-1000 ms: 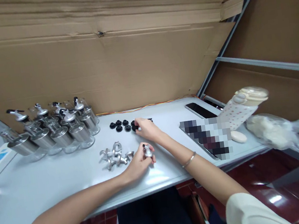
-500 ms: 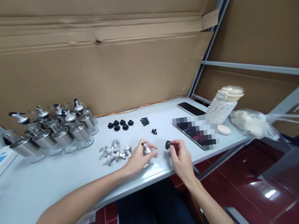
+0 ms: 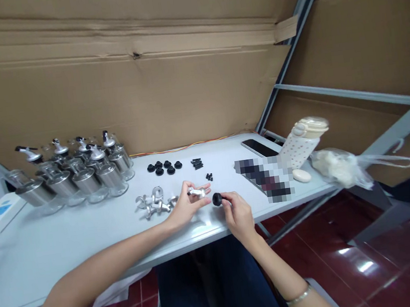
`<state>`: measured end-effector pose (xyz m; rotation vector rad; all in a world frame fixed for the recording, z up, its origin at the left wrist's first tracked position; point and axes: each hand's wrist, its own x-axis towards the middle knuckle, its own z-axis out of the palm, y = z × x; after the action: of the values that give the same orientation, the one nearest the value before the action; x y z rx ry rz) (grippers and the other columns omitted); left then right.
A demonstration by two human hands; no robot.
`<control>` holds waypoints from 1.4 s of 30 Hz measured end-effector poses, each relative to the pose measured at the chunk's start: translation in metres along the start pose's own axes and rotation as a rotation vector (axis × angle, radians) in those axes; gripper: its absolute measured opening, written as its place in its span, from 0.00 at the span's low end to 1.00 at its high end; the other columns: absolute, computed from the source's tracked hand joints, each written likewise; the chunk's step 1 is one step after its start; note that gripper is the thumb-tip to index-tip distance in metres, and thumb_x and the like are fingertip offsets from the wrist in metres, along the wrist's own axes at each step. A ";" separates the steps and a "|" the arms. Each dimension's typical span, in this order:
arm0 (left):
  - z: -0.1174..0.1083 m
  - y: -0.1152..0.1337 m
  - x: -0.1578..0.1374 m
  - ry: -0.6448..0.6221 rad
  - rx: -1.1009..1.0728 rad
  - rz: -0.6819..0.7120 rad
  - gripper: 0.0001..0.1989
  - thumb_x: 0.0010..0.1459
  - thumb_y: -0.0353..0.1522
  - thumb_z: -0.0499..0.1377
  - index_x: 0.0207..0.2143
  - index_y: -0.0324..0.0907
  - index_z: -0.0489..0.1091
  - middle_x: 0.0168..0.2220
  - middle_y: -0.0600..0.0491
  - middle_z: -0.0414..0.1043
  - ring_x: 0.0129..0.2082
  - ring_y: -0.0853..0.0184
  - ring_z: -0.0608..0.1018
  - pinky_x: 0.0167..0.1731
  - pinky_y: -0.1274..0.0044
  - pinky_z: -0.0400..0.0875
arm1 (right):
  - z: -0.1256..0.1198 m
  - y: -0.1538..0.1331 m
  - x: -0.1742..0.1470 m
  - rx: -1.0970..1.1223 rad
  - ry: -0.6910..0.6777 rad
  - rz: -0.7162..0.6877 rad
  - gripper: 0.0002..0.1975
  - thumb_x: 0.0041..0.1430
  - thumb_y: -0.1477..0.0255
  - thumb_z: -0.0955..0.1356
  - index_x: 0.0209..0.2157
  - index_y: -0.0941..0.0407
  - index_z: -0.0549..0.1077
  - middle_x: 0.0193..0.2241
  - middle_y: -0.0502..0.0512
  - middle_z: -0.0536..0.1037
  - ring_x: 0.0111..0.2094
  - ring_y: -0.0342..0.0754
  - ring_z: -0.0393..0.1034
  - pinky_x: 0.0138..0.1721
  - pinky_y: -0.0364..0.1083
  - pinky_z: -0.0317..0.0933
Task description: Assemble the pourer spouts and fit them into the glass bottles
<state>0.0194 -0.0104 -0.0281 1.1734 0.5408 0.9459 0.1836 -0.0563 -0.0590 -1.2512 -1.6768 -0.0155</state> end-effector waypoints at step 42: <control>-0.003 -0.003 0.002 0.111 0.206 -0.023 0.22 0.42 0.39 0.69 0.33 0.38 0.63 0.28 0.51 0.76 0.30 0.64 0.80 0.37 0.71 0.71 | 0.037 -0.044 -0.112 -0.271 -0.808 0.369 0.12 0.59 0.69 0.60 0.39 0.58 0.71 0.36 0.63 0.75 0.43 0.56 0.70 0.44 0.51 0.63</control>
<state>0.0186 -0.0075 -0.0314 1.3005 0.7543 0.9561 0.1222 -0.1372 -0.1332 -1.9213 -2.1211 0.5712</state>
